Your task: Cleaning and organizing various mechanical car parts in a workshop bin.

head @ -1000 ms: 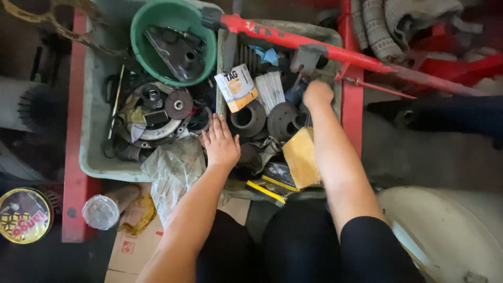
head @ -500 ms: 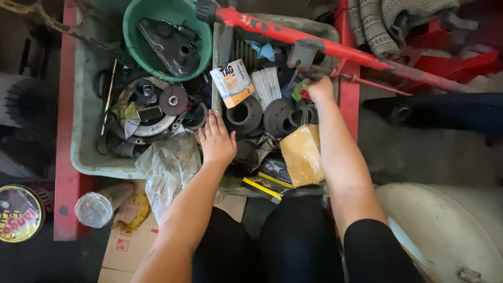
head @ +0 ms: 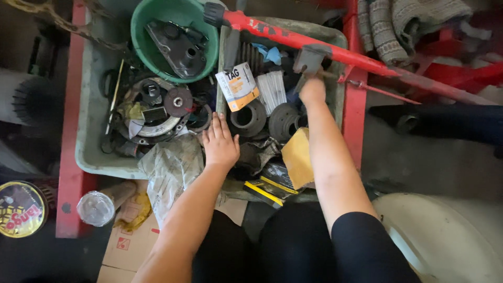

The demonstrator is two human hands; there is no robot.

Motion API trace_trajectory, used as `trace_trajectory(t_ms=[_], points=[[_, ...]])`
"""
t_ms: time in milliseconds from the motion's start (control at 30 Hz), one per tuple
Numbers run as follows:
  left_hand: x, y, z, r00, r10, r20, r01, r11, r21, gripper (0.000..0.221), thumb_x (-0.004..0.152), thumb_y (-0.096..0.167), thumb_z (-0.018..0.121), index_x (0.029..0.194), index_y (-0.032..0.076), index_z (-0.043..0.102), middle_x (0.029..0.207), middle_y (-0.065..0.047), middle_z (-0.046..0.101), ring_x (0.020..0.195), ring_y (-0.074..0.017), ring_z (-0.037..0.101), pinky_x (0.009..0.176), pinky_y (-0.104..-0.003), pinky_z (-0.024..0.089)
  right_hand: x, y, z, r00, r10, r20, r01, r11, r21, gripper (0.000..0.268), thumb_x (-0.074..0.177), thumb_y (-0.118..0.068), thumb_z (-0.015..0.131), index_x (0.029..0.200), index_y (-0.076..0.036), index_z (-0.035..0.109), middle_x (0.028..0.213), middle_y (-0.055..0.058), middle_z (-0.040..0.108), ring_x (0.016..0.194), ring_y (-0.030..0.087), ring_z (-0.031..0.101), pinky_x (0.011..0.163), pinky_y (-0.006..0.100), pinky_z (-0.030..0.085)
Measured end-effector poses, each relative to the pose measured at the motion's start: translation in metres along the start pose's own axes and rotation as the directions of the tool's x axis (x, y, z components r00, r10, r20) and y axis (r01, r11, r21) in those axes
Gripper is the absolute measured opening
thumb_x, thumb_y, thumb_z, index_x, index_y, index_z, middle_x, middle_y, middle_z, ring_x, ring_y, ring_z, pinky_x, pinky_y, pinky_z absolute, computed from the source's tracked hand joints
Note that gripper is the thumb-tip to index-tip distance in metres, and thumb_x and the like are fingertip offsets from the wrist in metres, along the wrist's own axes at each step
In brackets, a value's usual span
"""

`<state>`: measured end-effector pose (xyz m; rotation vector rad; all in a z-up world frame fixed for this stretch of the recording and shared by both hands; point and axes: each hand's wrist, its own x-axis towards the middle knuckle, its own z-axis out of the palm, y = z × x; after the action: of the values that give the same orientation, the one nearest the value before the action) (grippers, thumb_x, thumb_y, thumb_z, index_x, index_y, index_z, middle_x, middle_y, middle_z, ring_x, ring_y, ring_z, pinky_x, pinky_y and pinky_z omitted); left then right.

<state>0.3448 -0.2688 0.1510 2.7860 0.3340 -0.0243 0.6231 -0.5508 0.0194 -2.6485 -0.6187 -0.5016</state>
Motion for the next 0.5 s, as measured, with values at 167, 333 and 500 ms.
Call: trace_trajectory(t_ms=[167, 333, 500], points=[[0.003, -0.001, 0.002, 1.000, -0.005, 0.008, 0.005, 1.000, 0.031, 0.087, 0.094, 0.040, 0.060, 0.159, -0.005, 0.023, 0.164, -0.026, 0.026, 0.141, -0.0411, 0.040, 0.114, -0.061, 0.033, -0.013, 0.030, 0.042, 0.786, 0.475, 0.395, -0.446, 0.879, -0.170, 0.038, 0.097, -0.012, 0.053, 0.133, -0.010, 0.063, 0.127, 0.024, 0.065, 0.116, 0.042, 0.064, 0.098, 0.052, 0.051], [-0.002, -0.002, 0.002, 1.000, -0.011, 0.026, 0.010, 1.000, 0.029, 0.087, 0.094, 0.041, 0.060, 0.158, -0.005, 0.023, 0.164, -0.026, 0.025, 0.141, -0.0413, 0.040, 0.114, -0.061, 0.032, -0.011, 0.004, 0.014, 0.857, 0.420, 0.300, -0.417, 0.906, -0.076, 0.031, 0.087, -0.011, 0.060, 0.116, -0.006, 0.070, 0.111, 0.026, 0.069, 0.101, 0.045, 0.067, 0.083, 0.053, 0.055], [0.000, -0.003, 0.005, 1.000, -0.015, 0.022, 0.015, 1.000, 0.020, 0.088, 0.094, 0.041, 0.059, 0.159, -0.005, 0.022, 0.164, -0.026, 0.025, 0.141, -0.0406, 0.040, 0.113, -0.060, 0.033, -0.006, -0.014, -0.034, 0.860, 0.390, 0.329, -0.339, 0.919, -0.204, 0.016, 0.083, -0.014, 0.069, 0.090, -0.002, 0.076, 0.095, 0.025, 0.071, 0.095, 0.044, 0.070, 0.086, 0.050, 0.056]])
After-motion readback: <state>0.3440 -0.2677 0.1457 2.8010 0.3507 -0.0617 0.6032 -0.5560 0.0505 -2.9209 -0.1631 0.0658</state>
